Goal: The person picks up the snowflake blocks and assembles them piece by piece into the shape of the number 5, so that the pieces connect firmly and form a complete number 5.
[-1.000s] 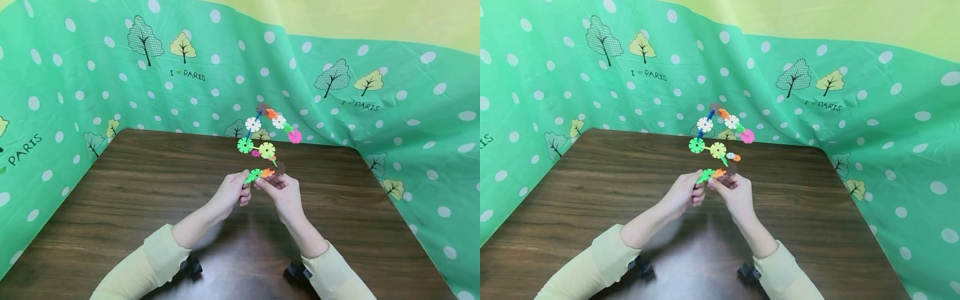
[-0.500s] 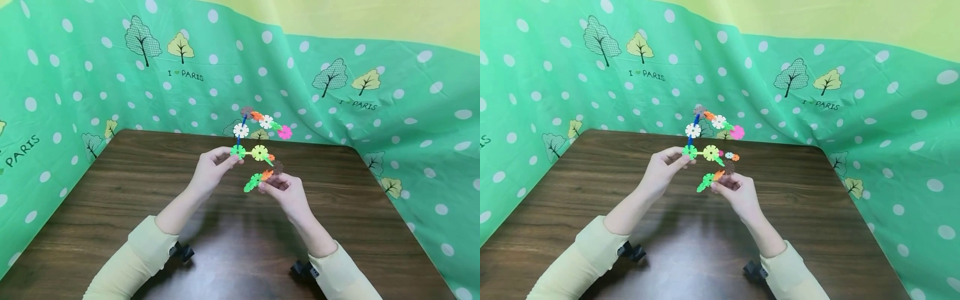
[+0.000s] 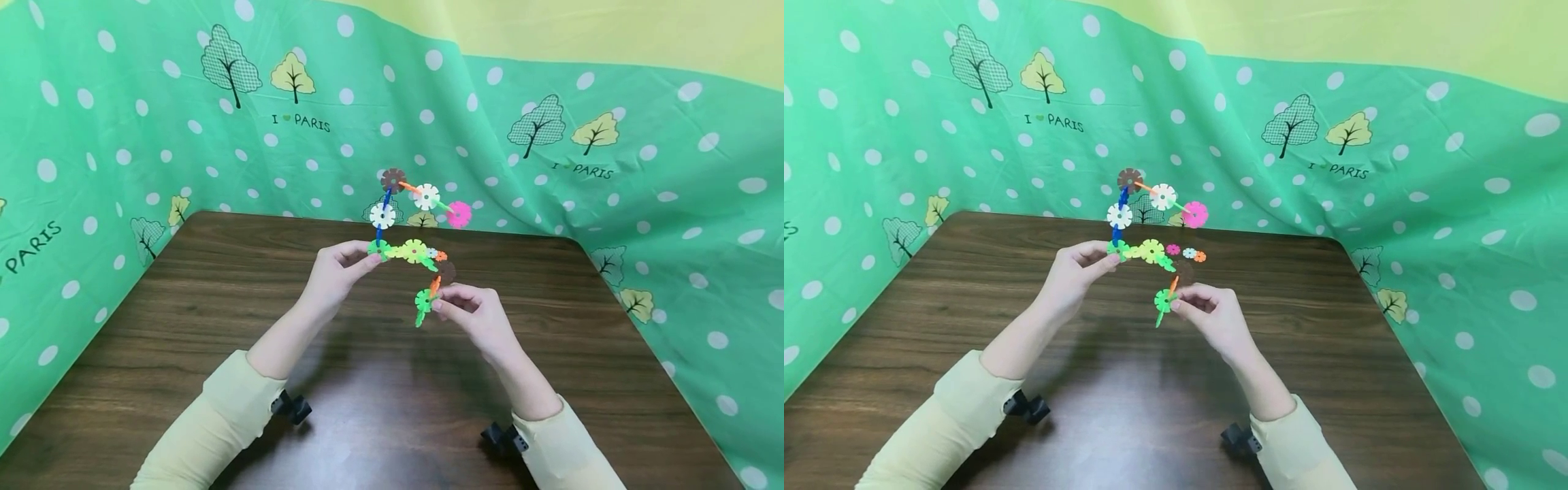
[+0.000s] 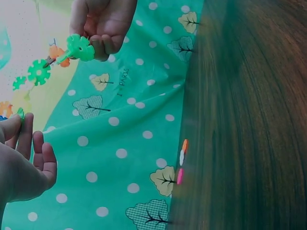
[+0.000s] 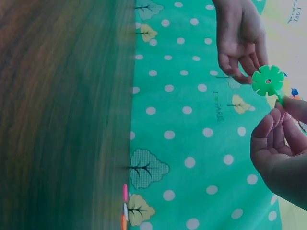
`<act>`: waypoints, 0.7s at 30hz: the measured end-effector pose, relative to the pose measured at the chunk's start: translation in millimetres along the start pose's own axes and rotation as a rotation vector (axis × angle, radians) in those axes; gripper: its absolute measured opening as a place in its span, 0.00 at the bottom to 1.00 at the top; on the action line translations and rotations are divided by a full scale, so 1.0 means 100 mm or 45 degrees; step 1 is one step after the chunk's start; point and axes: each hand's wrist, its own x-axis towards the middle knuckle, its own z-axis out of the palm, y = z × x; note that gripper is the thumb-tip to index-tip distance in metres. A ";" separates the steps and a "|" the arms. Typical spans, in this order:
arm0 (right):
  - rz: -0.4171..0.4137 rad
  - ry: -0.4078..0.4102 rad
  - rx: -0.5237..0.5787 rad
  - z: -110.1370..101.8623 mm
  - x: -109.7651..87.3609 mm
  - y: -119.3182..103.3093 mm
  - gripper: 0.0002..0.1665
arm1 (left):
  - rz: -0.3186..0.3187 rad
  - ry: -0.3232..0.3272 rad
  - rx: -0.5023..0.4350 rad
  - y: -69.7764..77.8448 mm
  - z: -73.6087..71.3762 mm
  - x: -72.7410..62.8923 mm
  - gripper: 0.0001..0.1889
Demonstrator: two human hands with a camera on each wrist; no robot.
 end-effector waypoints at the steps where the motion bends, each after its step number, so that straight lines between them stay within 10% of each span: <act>1: -0.003 -0.002 -0.034 -0.01 0.01 0.00 0.07 | -0.015 -0.001 -0.004 0.00 0.00 0.00 0.12; 21: 0.177 -0.033 0.298 0.09 0.18 0.23 0.09 | -0.167 0.080 -0.102 -0.02 -0.06 0.04 0.08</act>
